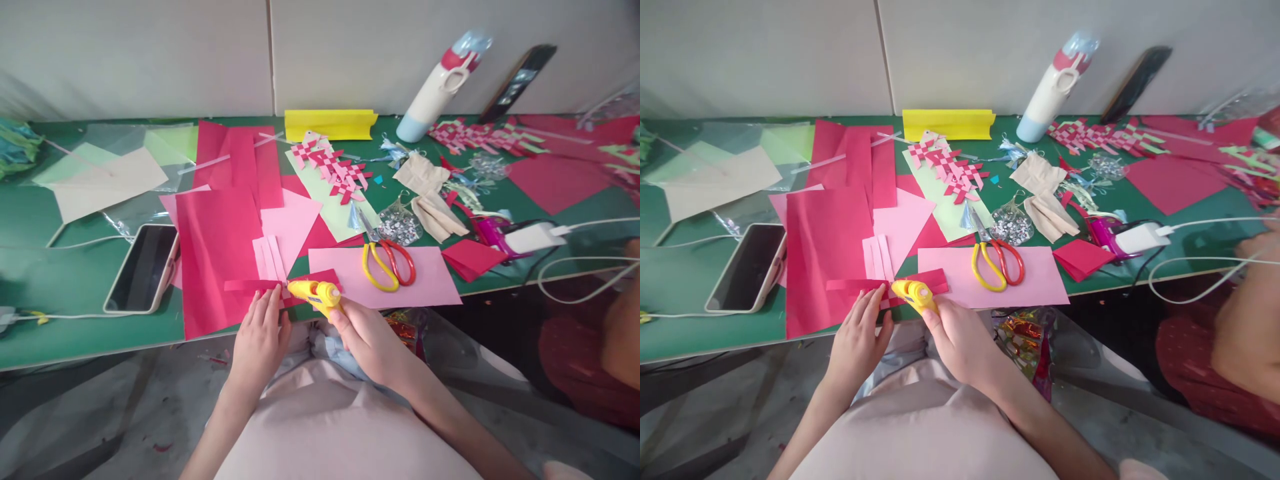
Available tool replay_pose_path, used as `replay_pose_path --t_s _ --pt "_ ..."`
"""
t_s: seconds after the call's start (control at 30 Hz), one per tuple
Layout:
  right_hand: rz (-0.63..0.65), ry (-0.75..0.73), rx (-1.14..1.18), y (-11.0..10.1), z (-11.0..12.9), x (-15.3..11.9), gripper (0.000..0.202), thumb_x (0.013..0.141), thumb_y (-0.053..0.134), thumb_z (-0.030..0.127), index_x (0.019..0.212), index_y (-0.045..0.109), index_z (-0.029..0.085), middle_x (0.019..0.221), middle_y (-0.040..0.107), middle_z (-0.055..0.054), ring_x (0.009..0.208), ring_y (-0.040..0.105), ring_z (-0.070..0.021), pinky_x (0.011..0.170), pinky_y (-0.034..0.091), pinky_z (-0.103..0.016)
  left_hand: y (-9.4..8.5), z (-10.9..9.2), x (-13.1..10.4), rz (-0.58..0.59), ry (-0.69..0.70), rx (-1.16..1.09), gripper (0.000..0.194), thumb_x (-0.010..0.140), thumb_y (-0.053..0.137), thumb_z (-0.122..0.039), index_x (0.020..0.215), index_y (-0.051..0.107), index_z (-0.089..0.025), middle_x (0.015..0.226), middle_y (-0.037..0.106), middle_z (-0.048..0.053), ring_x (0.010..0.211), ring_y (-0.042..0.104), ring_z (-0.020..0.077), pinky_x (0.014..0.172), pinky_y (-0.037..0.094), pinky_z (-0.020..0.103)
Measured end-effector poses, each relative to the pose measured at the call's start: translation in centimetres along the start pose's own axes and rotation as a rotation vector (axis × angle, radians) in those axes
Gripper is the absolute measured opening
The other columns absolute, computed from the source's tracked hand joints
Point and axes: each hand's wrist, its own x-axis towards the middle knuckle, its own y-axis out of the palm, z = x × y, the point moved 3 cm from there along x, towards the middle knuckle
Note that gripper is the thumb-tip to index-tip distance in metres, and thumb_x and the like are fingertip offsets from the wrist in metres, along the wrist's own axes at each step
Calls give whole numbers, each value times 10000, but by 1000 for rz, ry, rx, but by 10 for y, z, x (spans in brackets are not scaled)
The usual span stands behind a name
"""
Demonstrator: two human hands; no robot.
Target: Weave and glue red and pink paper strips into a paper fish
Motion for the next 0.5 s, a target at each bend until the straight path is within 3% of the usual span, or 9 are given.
replay_pose_path --t_s 0.5 --pt "10 6 22 0 -2 2 292 1002 304 320 766 445 221 562 490 17 524 476 -148 531 333 -274 -1 -1 1 -9 6 21 460 873 532 -155 1319 462 -63 1156 672 188 1108 634 333 878 578 440"
